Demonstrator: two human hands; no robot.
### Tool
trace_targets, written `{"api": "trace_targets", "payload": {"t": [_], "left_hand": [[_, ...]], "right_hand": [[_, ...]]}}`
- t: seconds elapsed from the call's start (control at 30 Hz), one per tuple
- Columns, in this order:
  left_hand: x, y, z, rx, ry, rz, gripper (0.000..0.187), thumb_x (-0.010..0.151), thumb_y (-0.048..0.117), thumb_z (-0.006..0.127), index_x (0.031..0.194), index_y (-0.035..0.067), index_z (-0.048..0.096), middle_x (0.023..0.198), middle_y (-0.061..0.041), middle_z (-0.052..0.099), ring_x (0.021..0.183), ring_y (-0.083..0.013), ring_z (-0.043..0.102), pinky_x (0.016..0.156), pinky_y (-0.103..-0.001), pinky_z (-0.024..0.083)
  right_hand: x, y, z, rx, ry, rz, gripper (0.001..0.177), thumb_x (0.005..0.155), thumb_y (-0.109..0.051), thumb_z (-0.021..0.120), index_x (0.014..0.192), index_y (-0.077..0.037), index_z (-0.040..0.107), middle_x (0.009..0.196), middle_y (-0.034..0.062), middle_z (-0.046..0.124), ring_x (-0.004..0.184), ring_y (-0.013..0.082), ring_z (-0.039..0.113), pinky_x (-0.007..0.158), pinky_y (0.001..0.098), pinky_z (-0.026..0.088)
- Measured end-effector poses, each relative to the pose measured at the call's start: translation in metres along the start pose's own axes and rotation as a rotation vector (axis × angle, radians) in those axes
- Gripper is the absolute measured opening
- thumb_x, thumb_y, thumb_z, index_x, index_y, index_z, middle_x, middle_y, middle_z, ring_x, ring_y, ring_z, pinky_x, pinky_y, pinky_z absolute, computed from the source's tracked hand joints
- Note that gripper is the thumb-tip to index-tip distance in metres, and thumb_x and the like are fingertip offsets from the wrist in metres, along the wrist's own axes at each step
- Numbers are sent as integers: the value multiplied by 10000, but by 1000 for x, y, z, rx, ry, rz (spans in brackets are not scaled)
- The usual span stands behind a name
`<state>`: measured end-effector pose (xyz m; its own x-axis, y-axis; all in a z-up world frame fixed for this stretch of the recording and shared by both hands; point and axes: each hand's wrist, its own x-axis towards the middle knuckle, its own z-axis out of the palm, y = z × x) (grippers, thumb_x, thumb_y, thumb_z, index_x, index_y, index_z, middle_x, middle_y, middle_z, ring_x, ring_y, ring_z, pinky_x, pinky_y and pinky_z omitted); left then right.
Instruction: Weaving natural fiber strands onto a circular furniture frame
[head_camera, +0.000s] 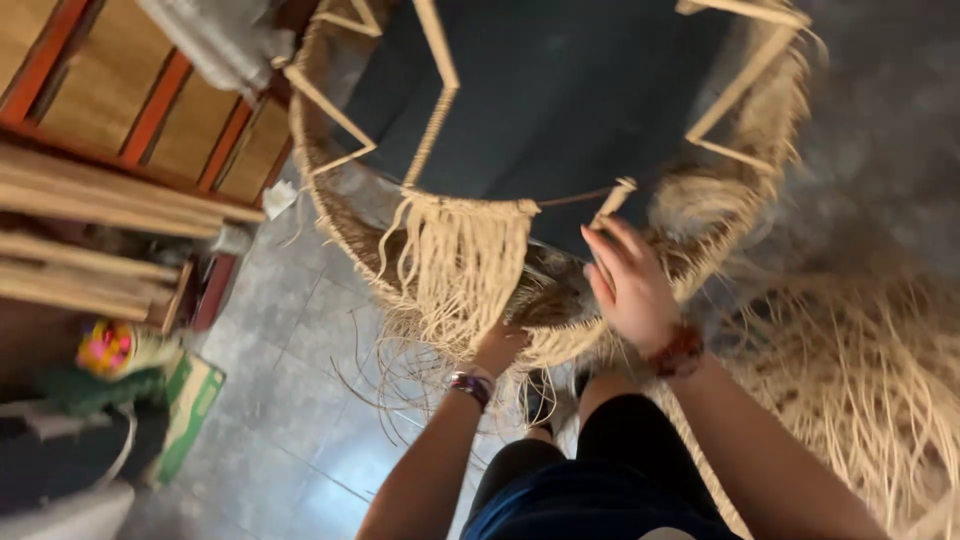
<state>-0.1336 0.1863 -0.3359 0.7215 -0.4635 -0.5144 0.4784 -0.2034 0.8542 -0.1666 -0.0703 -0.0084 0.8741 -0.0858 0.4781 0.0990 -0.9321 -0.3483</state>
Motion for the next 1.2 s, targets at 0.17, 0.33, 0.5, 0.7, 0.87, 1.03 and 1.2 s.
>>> {"api": "trace_targets", "payload": {"t": [0.17, 0.33, 0.5, 0.7, 0.87, 1.03, 1.2], "left_hand": [[-91, 140, 12, 1125, -302, -29, 926, 932, 494, 626, 1627, 128, 135, 1461, -263, 525, 1223, -455, 617, 1016, -534, 533], [-103, 183, 91, 1485, -582, -78, 597, 928, 606, 477, 1350, 212, 629, 1211, -65, 719, 1134, -292, 674, 902, -449, 556], [-162, 265, 226, 934, -836, 313, 341, 997, 336, 466, 1209, 257, 721, 987, 4, 790, 800, -192, 748, 639, -333, 550], [-193, 213, 387, 168, -1035, 162, 236, 987, 45, 545, 1126, 39, 736, 913, -103, 720, 876, -173, 671, 798, -286, 581], [-223, 139, 482, 120, -1068, -111, 261, 1034, 74, 522, 1180, 10, 728, 950, -50, 669, 918, -119, 612, 837, -278, 555], [-229, 60, 551, 185, -1082, -295, 278, 1073, 117, 484, 1218, 23, 701, 1098, -136, 704, 1046, -225, 667, 948, -348, 531], [-212, -22, 595, 196, -1073, -469, 342, 1113, 216, 433, 1299, 49, 666, 1252, -145, 688, 1190, -265, 650, 1043, -389, 491]], "right_hand": [[-127, 4, -17, 226, -138, 434, 475, 967, -175, 537, 1426, -277, 603, 1495, 114, 504, 1037, 385, 687, 790, 477, 621], [-181, -10, -62, 141, -36, 611, 392, 949, -167, 591, 1323, -258, 663, 1406, 68, 587, 1208, 327, 633, 917, 461, 557], [-223, -24, -119, 230, 226, 787, 278, 1008, -99, 509, 1222, -93, 687, 1359, 104, 634, 1240, 283, 634, 1040, 380, 487], [-321, -16, -156, 113, 571, 1222, 336, 914, -69, 671, 1223, -181, 741, 1133, 67, 767, 1002, 337, 739, 814, 447, 611], [-394, 10, -199, 128, 831, 1376, 305, 902, 63, 643, 1161, -51, 756, 968, 168, 776, 968, 384, 750, 789, 455, 629], [-498, 74, -202, 235, 1015, 1512, 287, 924, 54, 639, 1176, -28, 750, 1030, 195, 779, 989, 340, 751, 866, 441, 611], [-595, 167, -189, 293, 1111, 1551, 300, 980, -8, 601, 1268, 28, 677, 1154, 278, 716, 1075, 370, 685, 932, 472, 559]]}}
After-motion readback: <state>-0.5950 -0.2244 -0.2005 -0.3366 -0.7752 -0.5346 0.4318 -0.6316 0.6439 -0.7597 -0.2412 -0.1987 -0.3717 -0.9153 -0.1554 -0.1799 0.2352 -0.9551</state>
